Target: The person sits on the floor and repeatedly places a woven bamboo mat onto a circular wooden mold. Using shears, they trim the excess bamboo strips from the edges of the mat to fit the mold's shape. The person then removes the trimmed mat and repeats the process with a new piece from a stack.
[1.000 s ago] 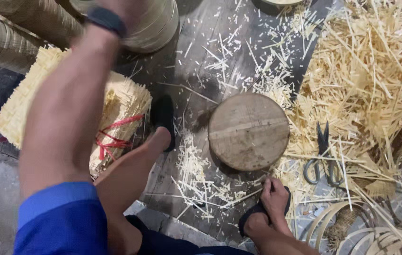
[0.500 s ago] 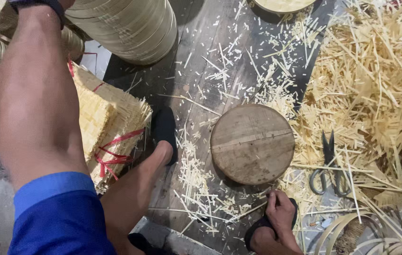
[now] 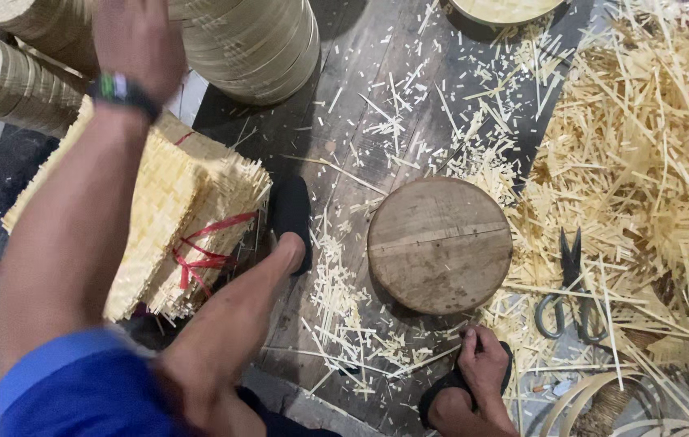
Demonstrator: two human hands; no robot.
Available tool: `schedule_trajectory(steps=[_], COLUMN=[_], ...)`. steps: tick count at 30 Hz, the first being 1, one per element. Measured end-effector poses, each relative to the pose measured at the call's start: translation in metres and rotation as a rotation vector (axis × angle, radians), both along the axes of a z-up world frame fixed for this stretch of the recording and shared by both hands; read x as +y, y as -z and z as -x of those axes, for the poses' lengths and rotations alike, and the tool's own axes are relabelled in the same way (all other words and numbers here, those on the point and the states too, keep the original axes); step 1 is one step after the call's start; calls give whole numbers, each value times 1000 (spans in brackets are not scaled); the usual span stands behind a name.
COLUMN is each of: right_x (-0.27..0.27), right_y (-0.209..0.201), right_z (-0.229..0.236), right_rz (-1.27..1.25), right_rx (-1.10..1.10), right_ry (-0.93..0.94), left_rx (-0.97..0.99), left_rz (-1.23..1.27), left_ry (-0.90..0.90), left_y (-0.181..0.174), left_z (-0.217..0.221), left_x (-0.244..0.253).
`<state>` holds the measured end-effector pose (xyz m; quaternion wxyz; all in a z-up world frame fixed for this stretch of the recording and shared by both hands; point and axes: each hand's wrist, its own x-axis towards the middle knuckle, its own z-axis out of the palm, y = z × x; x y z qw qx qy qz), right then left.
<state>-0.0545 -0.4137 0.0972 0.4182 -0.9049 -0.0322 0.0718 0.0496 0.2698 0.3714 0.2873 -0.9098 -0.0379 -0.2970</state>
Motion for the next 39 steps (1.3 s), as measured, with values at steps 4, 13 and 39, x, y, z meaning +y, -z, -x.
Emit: schedule_trajectory(steps=[4, 13, 39], right_x=[-6, -8, -21], right_y=[2, 6, 31], right_z=[0, -1, -9], right_rz=[-47, 29, -24], right_rx=[-35, -71, 62], right_ry=[-19, -70, -1], left_rx=[589, 514, 353], left_rz=[676, 941, 1163], left_ry=[-657, -670, -517], left_y=[46, 100, 106], left_z=[128, 273, 234], left_x=[-36, -48, -106])
